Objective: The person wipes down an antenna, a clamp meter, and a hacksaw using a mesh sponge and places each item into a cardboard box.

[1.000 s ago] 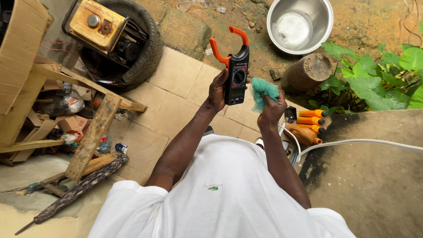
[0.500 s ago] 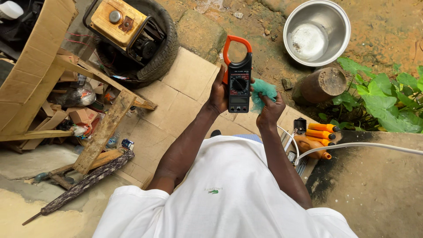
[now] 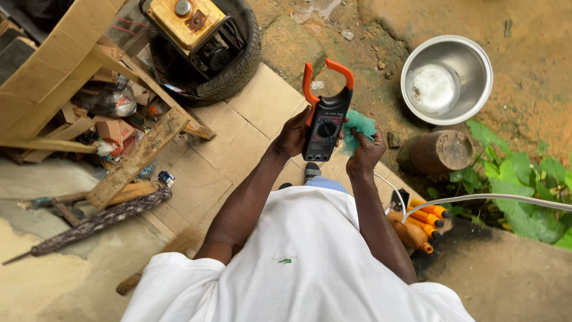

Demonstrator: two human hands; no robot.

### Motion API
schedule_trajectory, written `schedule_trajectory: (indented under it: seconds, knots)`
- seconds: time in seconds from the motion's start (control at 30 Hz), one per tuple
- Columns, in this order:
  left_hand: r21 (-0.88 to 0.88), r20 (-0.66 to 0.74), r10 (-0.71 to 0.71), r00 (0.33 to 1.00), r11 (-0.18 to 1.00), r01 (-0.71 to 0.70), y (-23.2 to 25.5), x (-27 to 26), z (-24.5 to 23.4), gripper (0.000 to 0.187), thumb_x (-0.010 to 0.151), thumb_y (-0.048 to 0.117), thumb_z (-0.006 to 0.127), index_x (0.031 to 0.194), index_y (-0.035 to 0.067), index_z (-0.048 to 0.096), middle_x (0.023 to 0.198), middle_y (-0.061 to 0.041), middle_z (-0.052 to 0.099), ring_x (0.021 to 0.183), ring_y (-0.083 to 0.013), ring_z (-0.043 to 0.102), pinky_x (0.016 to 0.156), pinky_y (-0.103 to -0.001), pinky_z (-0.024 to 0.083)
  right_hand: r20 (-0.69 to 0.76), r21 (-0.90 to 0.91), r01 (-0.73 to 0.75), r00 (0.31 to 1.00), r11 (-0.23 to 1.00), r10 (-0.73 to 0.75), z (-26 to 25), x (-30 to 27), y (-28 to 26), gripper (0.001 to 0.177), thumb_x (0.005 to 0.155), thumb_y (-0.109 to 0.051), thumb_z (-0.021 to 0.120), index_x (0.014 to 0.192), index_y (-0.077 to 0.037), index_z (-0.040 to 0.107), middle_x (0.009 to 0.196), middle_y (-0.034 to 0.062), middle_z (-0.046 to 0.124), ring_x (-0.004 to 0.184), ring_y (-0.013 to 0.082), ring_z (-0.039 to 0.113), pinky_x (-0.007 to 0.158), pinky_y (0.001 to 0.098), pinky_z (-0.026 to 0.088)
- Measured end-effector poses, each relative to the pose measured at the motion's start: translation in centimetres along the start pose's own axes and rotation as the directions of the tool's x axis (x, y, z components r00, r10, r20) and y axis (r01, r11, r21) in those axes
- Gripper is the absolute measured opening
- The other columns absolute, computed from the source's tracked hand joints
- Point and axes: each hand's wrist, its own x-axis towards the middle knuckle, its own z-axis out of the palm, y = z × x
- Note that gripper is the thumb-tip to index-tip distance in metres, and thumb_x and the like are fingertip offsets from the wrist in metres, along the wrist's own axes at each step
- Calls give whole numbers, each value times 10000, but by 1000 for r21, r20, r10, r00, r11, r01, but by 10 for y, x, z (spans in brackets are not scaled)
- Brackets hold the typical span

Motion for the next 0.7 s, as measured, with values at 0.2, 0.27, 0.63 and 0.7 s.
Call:
schedule_trajectory:
  seconds: [0.2, 0.27, 0.63, 0.7]
  knots:
    - [21, 208, -58, 976, 998, 55, 8, 22, -4, 830, 1011, 614, 560, 1518, -36, 463, 1341, -230, 645, 1077, -344, 688, 912, -476, 587, 162, 43, -75, 985, 996, 67, 14, 41, -10, 198, 904, 159, 592, 1032, 37, 680, 893, 92, 711, 663, 150, 638, 585, 307, 542]
    - [-34, 288, -16, 958, 999, 26, 4, 37, -7, 821, 981, 608, 573, 1502, -21, 478, 1325, -235, 660, 1021, -349, 683, 886, -475, 587, 189, 36, -92, 978, 995, 84, 20, 52, -16, 193, 909, 163, 588, 1027, 36, 674, 879, 83, 699, 652, 142, 626, 573, 299, 531]
    - [120, -142, 123, 982, 987, -106, -10, 74, 0, 728, 986, 557, 642, 1454, 12, 524, 1277, -184, 676, 1076, -277, 714, 967, -465, 595, 344, 16, -176, 925, 984, 159, 10, 94, -20, 109, 1009, 104, 568, 1027, 31, 647, 751, 82, 645, 543, 118, 574, 429, 290, 482]
    - [202, -182, 154, 971, 972, -116, -6, 78, 17, 727, 987, 562, 650, 1456, 22, 521, 1277, -176, 680, 1059, -256, 714, 955, -442, 598, 299, -3, -202, 935, 979, 193, 9, 102, -16, 204, 947, 121, 556, 1083, 28, 677, 846, 88, 690, 648, 127, 642, 513, 291, 537]
